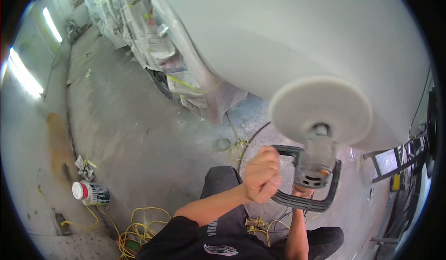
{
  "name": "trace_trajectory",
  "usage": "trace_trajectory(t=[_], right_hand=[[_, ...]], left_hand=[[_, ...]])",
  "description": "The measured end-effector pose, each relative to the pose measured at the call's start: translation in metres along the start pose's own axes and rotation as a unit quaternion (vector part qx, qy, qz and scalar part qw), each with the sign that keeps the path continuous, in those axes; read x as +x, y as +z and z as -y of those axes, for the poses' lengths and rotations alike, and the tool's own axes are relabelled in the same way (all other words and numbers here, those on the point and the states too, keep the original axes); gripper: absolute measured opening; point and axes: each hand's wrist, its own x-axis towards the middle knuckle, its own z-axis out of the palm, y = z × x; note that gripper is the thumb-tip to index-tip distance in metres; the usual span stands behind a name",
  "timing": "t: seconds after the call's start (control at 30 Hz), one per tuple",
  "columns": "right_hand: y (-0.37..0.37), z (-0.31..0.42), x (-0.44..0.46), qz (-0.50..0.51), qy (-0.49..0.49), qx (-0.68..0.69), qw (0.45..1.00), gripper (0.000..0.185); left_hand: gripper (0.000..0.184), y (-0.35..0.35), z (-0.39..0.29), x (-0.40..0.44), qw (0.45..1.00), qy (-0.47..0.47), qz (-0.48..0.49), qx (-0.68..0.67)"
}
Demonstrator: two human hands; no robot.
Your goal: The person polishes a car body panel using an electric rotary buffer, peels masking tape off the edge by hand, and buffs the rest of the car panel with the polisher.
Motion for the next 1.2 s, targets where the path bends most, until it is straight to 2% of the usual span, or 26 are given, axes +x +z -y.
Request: trace_trajectory(t=[0.03, 0.07, 0.1, 0.13, 0.17, 0.2, 0.23, 0.27, 0.3, 0.37, 0.43, 0.47, 0.53, 0.57, 0.63, 0.7, 0.77, 0.83, 0.9, 0.93, 0.97, 1.07, 1.1, 1.13, 1.17, 1.2], right_hand=[[-0.029, 0.033, 0.038, 0.011, 0.094, 0.152, 0.984, 0.056], [-0.037, 0.048, 0.054, 0.023, 0.187, 0.299, 0.936, 0.055], [-0.003, 0.040, 0.032, 0.024, 0.183, 0.305, 0.934, 0.055], [0.049, 0.032, -0.006, -0.015, 0.075, 0.175, 0.981, 0.059], [0.081, 0.028, -0.032, -0.052, -0.031, 0.039, 0.997, 0.063], [0.085, 0.049, -0.015, 0.053, 0.141, 0.317, 0.936, 0.054], [0.083, 0.088, 0.026, 0.151, 0.296, 0.557, 0.761, 0.044], [0.016, 0.131, 0.111, 0.202, 0.213, 0.433, 0.852, 0.048], [0.011, 0.166, 0.151, 0.120, 0.182, 0.430, 0.876, 0.042], [0.010, 0.208, 0.211, 0.148, 0.137, 0.500, 0.842, 0.037], [0.031, 0.232, 0.244, 0.138, 0.061, 0.462, 0.874, 0.029], [0.034, 0.236, 0.256, 0.140, 0.067, 0.465, 0.872, 0.029], [0.036, 0.235, 0.272, 0.154, 0.032, 0.469, 0.869, 0.034], [0.035, 0.227, 0.269, 0.154, 0.038, 0.466, 0.870, 0.034], [0.032, 0.198, 0.254, 0.183, 0.064, 0.444, 0.875, 0.035], [0.021, 0.155, 0.226, 0.180, 0.098, 0.424, 0.882, 0.037], [0.032, 0.096, 0.173, 0.057, 0.082, 0.440, 0.893, 0.040], [0.007, 0.041, 0.126, 0.008, 0.069, 0.343, 0.937, 0.042], [0.046, -0.029, 0.032, 0.028, 0.315, 0.467, 0.826, 0.038], [-0.016, -0.015, 0.070, 0.125, 0.191, 0.433, 0.872, 0.041], [-0.008, -0.004, 0.044, 0.070, 0.284, 0.550, 0.782, 0.049], [0.018, -0.001, 0.020, 0.076, 0.317, 0.539, 0.776, 0.057], [0.036, -0.007, 0.018, 0.129, 0.127, 0.356, 0.917, 0.048], [0.041, 0.010, 0.029, 0.130, 0.128, 0.360, 0.915, 0.048], [0.045, 0.045, 0.055, 0.131, 0.266, 0.500, 0.814, 0.041], [0.050, 0.076, 0.080, 0.126, 0.390, 0.615, 0.674, 0.035]], left_hand=[[0.017, -0.002, -0.002, 0.001, 1.000, 0.003, -0.005, 0.007], [0.016, -0.003, -0.003, 0.002, 1.000, 0.004, -0.003, 0.014], [0.014, -0.003, -0.004, 0.002, 1.000, 0.005, 0.001, 0.022], [0.014, -0.013, -0.002, -0.001, 0.999, -0.001, -0.024, 0.049], [0.015, -0.029, 0.001, -0.008, 0.996, -0.009, -0.048, 0.074], [0.016, -0.046, 0.004, -0.016, 0.991, -0.029, -0.087, 0.092], [0.017, -0.066, 0.006, -0.023, 0.985, -0.051, -0.125, 0.111], [0.019, -0.089, 0.009, -0.020, 0.977, -0.030, -0.115, 0.177], [0.020, -0.115, 0.012, -0.014, 0.965, -0.009, -0.105, 0.242], [0.026, -0.163, 0.018, -0.007, 0.951, -0.006, -0.137, 0.277], [0.030, -0.194, 0.023, -0.001, 0.931, -0.012, -0.222, 0.289], [0.030, -0.204, 0.025, -0.002, 0.932, -0.016, -0.217, 0.292], [0.031, -0.208, 0.028, 0.001, 0.909, -0.071, -0.371, 0.175], [0.031, -0.200, 0.030, 0.000, 0.911, -0.076, -0.367, 0.172], [0.032, -0.172, 0.030, -0.012, 0.930, -0.007, -0.237, 0.279], [0.030, -0.131, 0.030, -0.026, 0.947, 0.041, -0.132, 0.289], [0.026, -0.085, 0.031, -0.051, 0.968, -0.016, -0.118, 0.221], [0.019, -0.034, 0.025, -0.065, 0.976, -0.052, -0.119, 0.173], [0.016, -0.001, 0.025, -0.066, 0.992, -0.044, -0.074, 0.087], [0.017, 0.011, 0.024, -0.058, 0.996, -0.042, -0.045, 0.064], [0.018, 0.014, 0.022, -0.052, 0.998, -0.044, -0.015, 0.040], [0.018, 0.000, 0.022, -0.047, 0.998, -0.035, -0.006, 0.047], [0.018, -0.011, 0.023, -0.051, 0.997, -0.032, -0.026, 0.063], [0.018, -0.027, 0.024, -0.055, 0.993, -0.049, -0.031, 0.102], [0.019, -0.047, 0.026, -0.059, 0.987, -0.065, -0.035, 0.140], [0.020, -0.067, 0.028, -0.064, 0.981, -0.083, -0.055, 0.169]])
